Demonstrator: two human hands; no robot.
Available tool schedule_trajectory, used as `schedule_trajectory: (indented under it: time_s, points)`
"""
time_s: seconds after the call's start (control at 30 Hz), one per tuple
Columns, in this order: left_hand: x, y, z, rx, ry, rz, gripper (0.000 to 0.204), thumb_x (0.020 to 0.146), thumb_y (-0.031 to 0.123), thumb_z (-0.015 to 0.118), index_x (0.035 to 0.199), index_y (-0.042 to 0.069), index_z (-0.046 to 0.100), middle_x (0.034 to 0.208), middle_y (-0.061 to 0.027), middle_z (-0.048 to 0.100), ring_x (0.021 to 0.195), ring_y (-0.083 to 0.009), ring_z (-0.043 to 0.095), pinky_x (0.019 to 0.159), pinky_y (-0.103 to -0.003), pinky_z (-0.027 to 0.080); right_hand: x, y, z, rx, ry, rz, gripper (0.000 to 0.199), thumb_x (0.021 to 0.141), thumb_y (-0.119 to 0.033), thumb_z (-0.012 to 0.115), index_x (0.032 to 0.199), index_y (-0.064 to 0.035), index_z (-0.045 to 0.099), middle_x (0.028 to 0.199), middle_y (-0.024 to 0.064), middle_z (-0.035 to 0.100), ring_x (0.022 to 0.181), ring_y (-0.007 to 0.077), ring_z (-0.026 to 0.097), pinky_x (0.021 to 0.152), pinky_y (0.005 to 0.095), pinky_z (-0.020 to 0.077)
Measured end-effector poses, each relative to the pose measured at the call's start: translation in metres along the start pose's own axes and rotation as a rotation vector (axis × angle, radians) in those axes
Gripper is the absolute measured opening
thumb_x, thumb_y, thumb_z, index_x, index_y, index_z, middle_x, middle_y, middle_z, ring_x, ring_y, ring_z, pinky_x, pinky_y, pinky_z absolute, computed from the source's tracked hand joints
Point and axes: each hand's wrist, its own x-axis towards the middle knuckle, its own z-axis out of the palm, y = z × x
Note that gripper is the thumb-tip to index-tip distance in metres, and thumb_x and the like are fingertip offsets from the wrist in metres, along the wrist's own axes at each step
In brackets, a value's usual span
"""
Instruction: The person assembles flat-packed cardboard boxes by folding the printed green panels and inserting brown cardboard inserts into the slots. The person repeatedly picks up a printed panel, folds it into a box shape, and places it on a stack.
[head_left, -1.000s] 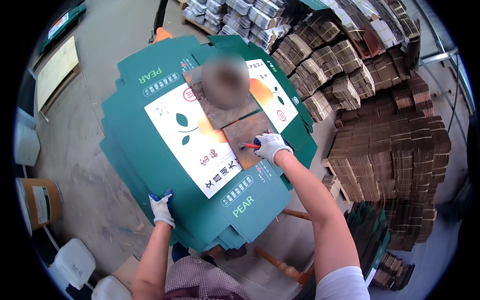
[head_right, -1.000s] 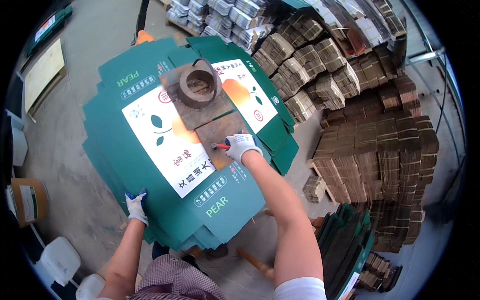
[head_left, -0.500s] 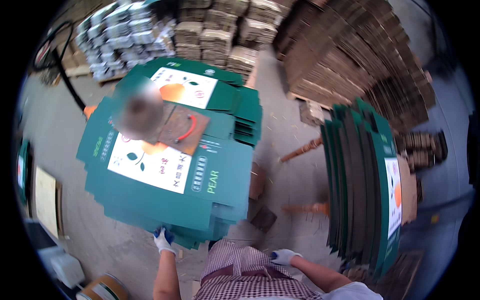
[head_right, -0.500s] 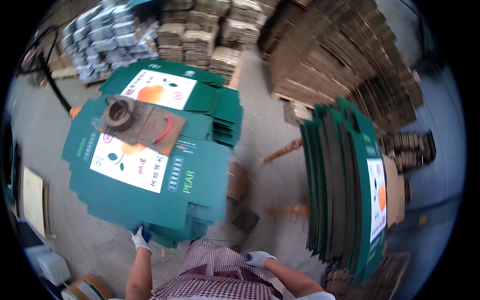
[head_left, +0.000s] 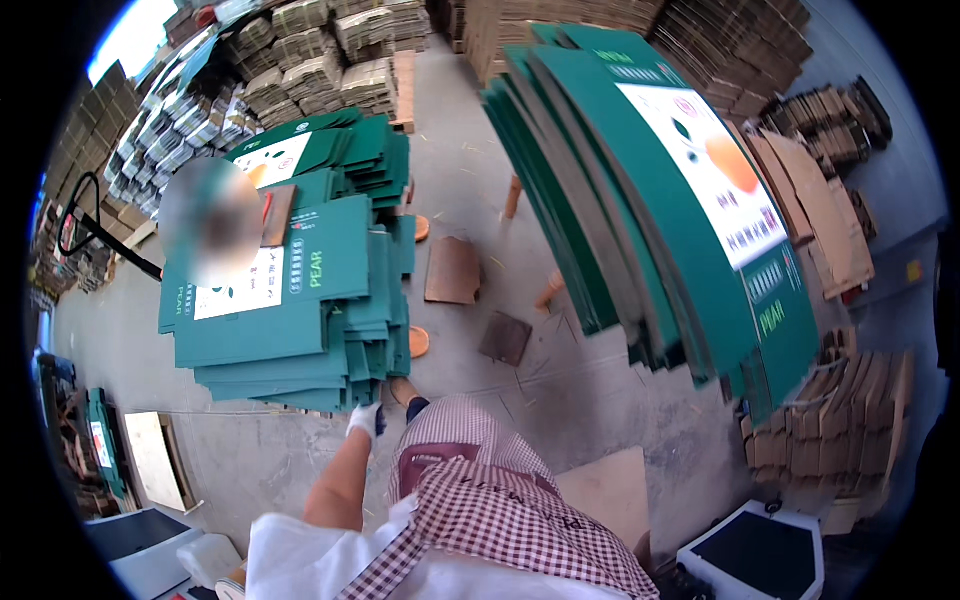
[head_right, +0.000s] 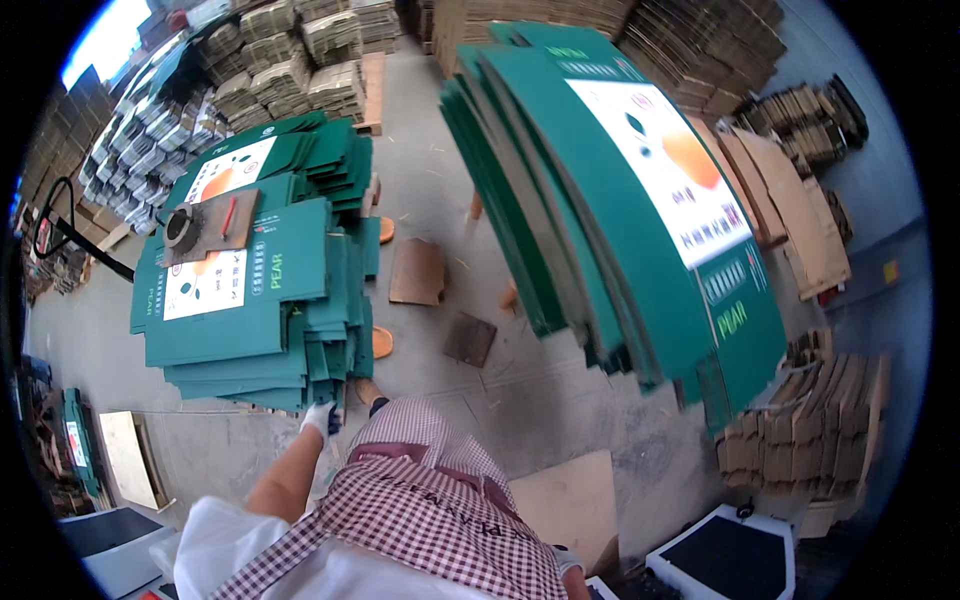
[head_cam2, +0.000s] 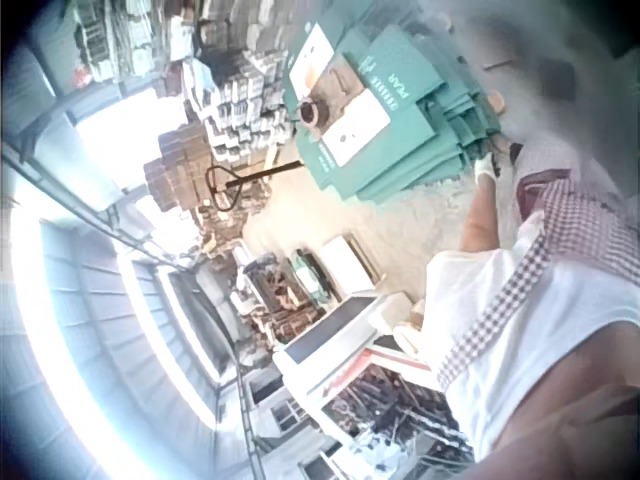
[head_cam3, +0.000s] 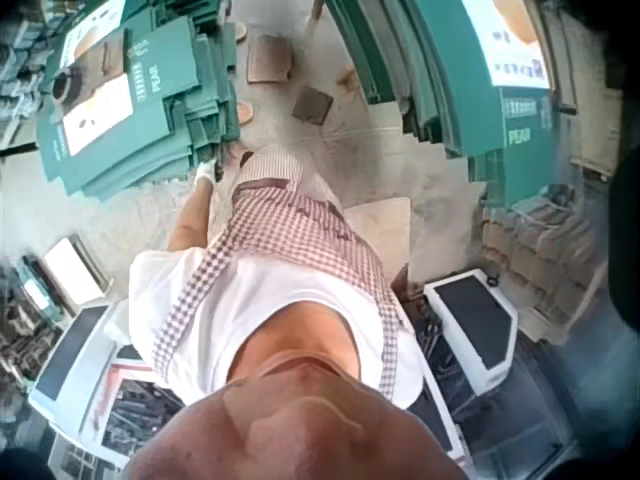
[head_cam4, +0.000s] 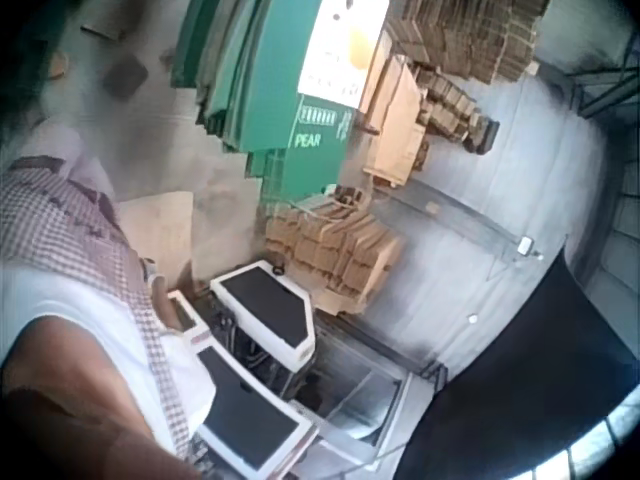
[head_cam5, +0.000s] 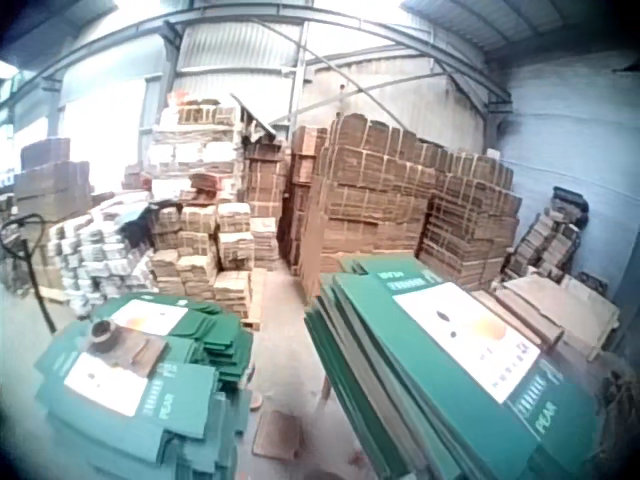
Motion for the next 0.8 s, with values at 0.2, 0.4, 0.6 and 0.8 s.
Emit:
schedule_trajectory:
  time_s: [0.2, 0.4, 0.6, 0.8]
  points:
    - [-0.116, -0.033, 0.303, 0.68, -0.404, 0.315, 0.027, 0.08, 0.027, 0.058, 0.102, 0.011, 0.055, 0.085, -0.0071, 0.056, 0.071, -0.0196, 0.052, 0.064, -0.033, 0.043, -0.056, -0.029, -0.101, 0.683, -0.034, 0.233, 0.023, 0.083, -0.021, 0.056, 0.101, -0.0077, 0.058, 0.086, 0.0056, 0.061, 0.07, 0.0173, 0.059, 0.058, 0.03, 0.0479]
    - [-0.315, -0.129, 0.558, 1.316, -1.068, 0.669, 0.034, 0.08, 0.024, 0.061, 0.108, 0.008, 0.054, 0.096, -0.0057, 0.059, 0.082, -0.0155, 0.054, 0.073, -0.029, 0.043, -0.018, -0.046, -0.261, 0.67, 0.212, -0.107, 0.022, 0.081, -0.015, 0.057, 0.099, -0.0031, 0.061, 0.093, 0.0029, 0.063, 0.081, 0.0119, 0.059, 0.071, 0.0238, 0.0465]
    - [-0.535, -0.191, 0.715, 1.638, -1.618, 0.886, 0.04, 0.079, 0.021, 0.063, 0.114, 0.005, 0.052, 0.109, -0.0069, 0.057, 0.097, -0.0156, 0.054, 0.084, -0.028, 0.042, -0.013, -0.036, -0.446, 0.914, 0.423, -0.333, 0.024, 0.081, -0.01, 0.056, 0.103, -0.0004, 0.059, 0.101, 0.0063, 0.062, 0.091, 0.0128, 0.058, 0.083, 0.0247, 0.0438]
    - [-0.673, -0.199, 0.862, 0.887, -2.191, 1.174, 0.046, 0.074, 0.027, 0.066, 0.111, 0.002, 0.053, 0.1, -0.0142, 0.059, 0.088, -0.0264, 0.058, 0.077, -0.034, 0.045, 0.04, -0.029, -0.595, 1.349, 0.587, -0.372, 0.025, 0.083, -0.01, 0.052, 0.105, -0.0001, 0.057, 0.098, 0.0069, 0.06, 0.089, 0.0156, 0.056, 0.082, 0.0282, 0.044]
